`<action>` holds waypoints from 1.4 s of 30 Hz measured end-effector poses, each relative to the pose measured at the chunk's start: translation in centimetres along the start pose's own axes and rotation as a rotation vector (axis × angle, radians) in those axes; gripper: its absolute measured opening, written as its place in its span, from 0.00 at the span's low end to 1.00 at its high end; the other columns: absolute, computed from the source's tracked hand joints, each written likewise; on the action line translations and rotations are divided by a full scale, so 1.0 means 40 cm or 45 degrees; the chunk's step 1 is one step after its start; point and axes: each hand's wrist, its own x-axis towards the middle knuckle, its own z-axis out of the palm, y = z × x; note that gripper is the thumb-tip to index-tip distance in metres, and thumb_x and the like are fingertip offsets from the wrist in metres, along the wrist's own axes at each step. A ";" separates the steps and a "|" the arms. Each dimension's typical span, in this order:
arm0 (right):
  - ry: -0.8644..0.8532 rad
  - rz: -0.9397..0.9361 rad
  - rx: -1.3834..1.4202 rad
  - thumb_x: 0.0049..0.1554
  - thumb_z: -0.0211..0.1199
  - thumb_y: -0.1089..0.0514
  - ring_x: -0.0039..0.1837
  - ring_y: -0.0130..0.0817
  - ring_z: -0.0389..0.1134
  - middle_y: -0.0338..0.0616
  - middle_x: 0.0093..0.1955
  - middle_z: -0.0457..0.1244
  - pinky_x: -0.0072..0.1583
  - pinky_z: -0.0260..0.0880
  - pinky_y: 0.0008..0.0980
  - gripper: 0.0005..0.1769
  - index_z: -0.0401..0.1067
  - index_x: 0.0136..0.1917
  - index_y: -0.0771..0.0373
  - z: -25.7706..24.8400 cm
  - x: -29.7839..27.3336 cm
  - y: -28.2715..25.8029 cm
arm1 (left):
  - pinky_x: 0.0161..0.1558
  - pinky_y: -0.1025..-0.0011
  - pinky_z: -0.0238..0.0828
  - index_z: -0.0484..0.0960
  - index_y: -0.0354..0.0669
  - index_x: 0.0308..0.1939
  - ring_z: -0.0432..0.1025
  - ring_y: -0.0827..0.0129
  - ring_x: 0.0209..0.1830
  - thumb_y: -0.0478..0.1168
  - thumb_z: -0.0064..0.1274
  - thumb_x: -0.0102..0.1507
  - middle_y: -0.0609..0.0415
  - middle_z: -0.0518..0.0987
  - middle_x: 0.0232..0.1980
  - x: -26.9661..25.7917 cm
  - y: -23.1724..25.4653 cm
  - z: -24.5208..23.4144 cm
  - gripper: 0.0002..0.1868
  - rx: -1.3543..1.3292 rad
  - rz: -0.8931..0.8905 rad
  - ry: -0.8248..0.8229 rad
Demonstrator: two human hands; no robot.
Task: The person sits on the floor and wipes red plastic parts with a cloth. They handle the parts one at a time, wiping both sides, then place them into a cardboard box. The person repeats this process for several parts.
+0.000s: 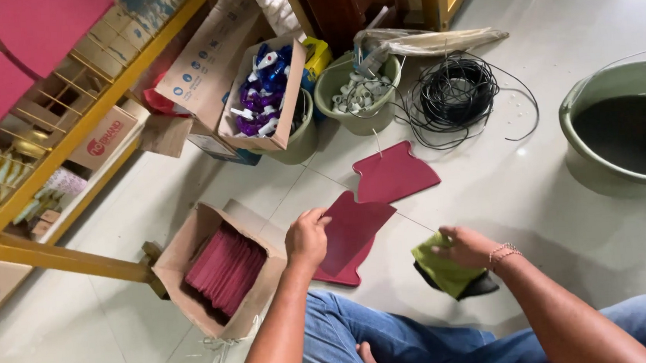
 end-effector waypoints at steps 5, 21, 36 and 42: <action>0.286 0.199 0.018 0.59 0.60 0.39 0.59 0.63 0.71 0.69 0.51 0.68 0.59 0.71 0.57 0.26 0.68 0.58 0.62 -0.158 -0.043 0.005 | 0.55 0.57 0.76 0.87 0.60 0.50 0.79 0.53 0.54 0.45 0.55 0.67 0.54 0.86 0.47 0.033 0.105 0.165 0.10 -0.207 0.027 -0.193; 0.868 0.327 0.494 0.46 0.82 0.50 0.51 0.40 0.72 0.50 0.47 0.72 0.51 0.70 0.38 0.28 0.76 0.58 0.53 -0.339 -0.161 -0.137 | 0.68 0.50 0.64 0.71 0.52 0.73 0.61 0.49 0.75 0.44 0.53 0.68 0.43 0.74 0.69 0.043 0.275 0.378 0.28 0.031 0.426 -0.408; 0.345 -0.108 -0.969 0.57 0.59 0.48 0.68 0.41 0.59 0.37 0.64 0.59 0.60 0.67 0.43 0.38 0.55 0.79 0.37 0.047 -0.036 -0.021 | 0.79 0.38 0.18 0.41 0.48 0.83 0.30 0.57 0.87 0.74 0.46 0.58 0.55 0.38 0.87 -0.101 0.152 0.306 0.60 0.296 0.222 -0.966; 0.322 0.186 -0.974 0.64 0.43 0.28 0.81 0.42 0.48 0.38 0.84 0.46 0.72 0.55 0.47 0.32 0.53 0.79 0.28 0.040 -0.045 -0.078 | 0.80 0.44 0.19 0.38 0.47 0.83 0.29 0.62 0.87 0.74 0.53 0.55 0.56 0.35 0.87 -0.090 0.133 0.332 0.66 0.306 0.201 -0.933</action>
